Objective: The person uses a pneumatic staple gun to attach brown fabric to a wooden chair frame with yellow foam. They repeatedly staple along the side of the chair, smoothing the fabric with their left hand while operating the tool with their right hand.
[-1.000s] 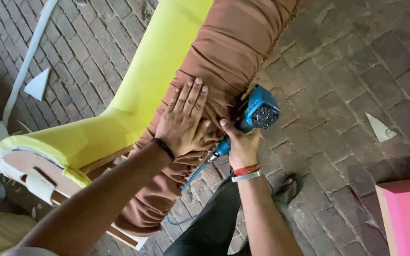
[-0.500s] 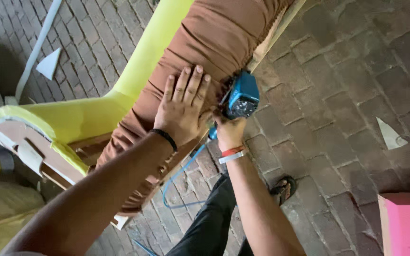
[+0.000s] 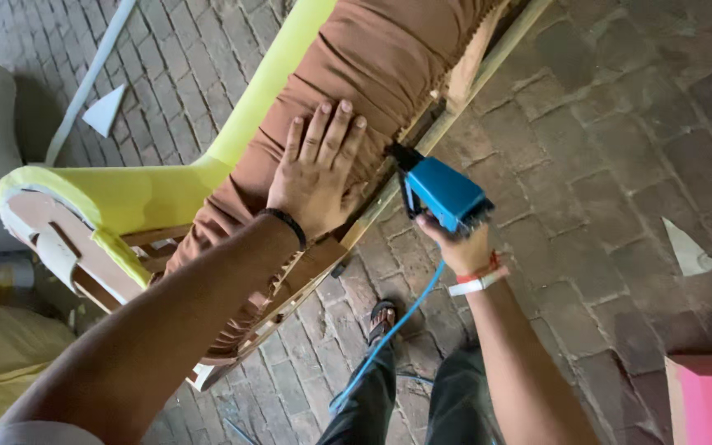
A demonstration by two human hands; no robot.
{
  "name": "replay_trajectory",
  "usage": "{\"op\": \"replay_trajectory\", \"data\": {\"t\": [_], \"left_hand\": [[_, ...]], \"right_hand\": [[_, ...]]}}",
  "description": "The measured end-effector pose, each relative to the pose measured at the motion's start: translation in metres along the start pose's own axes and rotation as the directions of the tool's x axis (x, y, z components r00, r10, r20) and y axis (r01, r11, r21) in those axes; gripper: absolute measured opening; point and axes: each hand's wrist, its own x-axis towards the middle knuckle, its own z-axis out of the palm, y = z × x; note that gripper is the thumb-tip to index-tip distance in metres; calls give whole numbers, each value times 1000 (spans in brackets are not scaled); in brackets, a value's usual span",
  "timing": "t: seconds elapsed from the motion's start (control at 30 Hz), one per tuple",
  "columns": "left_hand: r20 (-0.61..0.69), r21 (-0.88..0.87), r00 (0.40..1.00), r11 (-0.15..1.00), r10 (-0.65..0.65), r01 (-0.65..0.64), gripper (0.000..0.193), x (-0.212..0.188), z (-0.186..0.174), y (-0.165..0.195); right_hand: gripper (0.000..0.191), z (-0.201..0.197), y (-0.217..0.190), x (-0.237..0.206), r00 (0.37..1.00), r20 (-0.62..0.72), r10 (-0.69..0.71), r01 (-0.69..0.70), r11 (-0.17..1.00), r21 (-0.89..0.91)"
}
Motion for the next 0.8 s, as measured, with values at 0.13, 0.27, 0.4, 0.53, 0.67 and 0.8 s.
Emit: {"op": "replay_trajectory", "data": {"t": [0.13,0.27,0.4,0.53,0.67,0.8], "left_hand": [[9,16,1000,1000,-5,5,99,1,2,1],[35,-9,999,1000,-8,8,102,1,1,2],[-6,-34,1000,999,1,-1,103,0,0,3],[60,-9,998,1000,-10,11,105,3,-1,3],[101,-4,995,1000,-16,17,105,7,-2,4],[107,-7,994,1000,-23,24,102,8,-4,4]], "right_hand": [[47,3,1,15,970,-28,-243,242,970,-26],[33,0,1,16,993,28,-118,119,992,-35],[33,-1,1,12,998,32,-49,49,999,-11],[35,2,5,4,995,14,-94,94,994,53],[32,7,10,-7,992,-15,-122,119,982,-148],[19,13,15,-14,988,21,-154,155,984,-84]]}}
